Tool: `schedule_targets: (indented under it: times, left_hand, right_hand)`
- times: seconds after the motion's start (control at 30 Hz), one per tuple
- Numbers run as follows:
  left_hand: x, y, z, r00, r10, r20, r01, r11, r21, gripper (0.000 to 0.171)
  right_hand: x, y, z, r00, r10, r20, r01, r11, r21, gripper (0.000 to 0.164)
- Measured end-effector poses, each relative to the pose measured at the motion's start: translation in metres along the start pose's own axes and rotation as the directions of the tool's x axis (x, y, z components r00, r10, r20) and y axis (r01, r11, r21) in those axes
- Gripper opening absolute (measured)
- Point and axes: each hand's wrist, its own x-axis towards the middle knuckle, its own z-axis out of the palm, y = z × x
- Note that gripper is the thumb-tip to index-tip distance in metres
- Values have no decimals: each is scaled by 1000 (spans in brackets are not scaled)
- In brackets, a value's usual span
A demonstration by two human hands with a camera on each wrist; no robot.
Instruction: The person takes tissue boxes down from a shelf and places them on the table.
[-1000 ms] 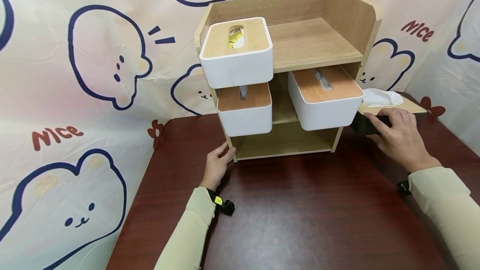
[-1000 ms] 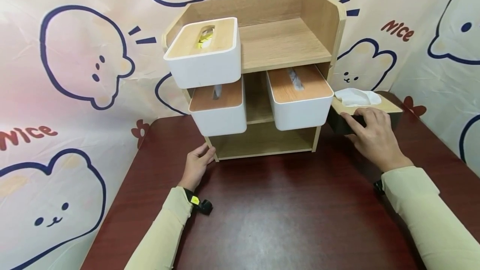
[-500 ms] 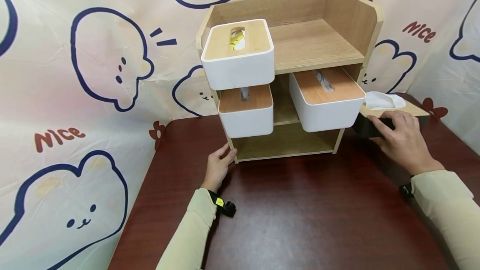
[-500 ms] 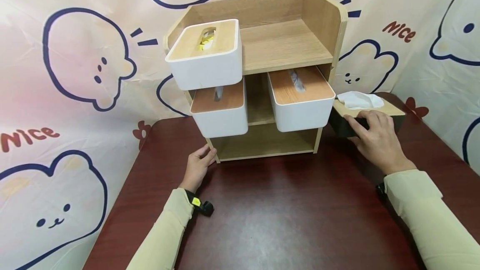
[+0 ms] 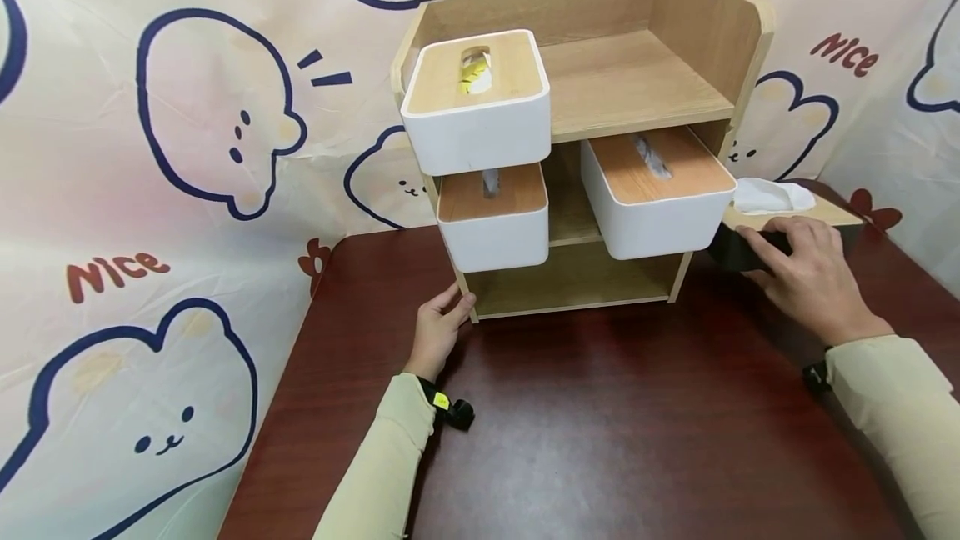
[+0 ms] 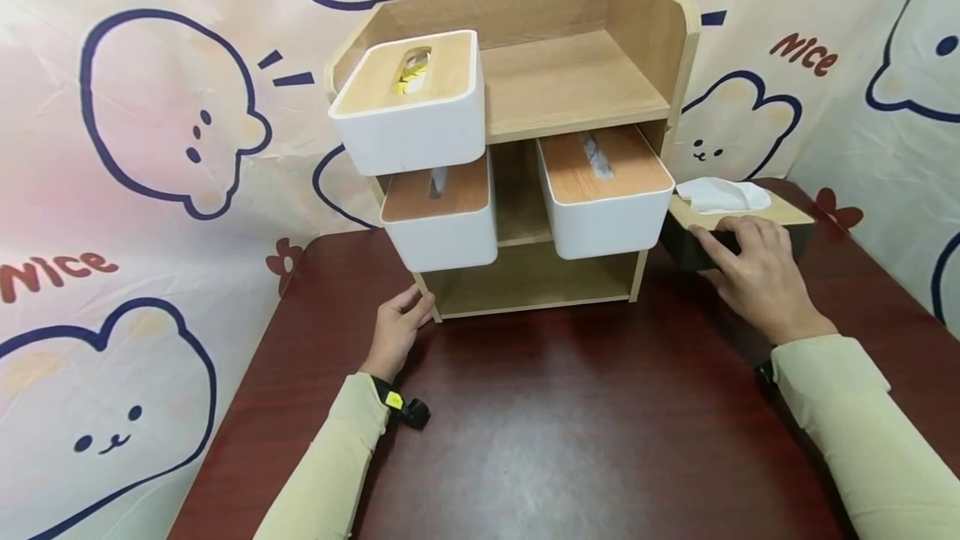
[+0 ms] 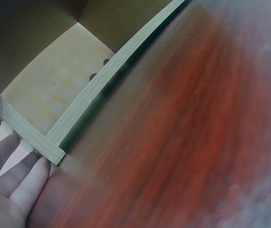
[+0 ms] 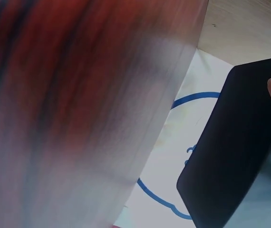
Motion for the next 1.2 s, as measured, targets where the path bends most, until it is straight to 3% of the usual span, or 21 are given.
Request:
schedule_targets:
  times: [0.5, 0.87, 1.2]
  left_hand:
    - [-1, -1, -1, 1000, -5, 12, 5, 1000, 8, 61]
    - [1, -1, 0, 1000, 12, -6, -12, 1000, 15, 66]
    - [0, 2, 0, 999, -30, 15, 30, 1000, 6, 58]
  right_hand:
    - [-1, 5, 3, 999, -28, 44, 28, 1000, -10, 63]
    - [-2, 4, 2, 991, -11, 136, 12, 1000, -4, 71]
    - [-4, 5, 1, 988, -22, 152, 22, 1000, 4, 72]
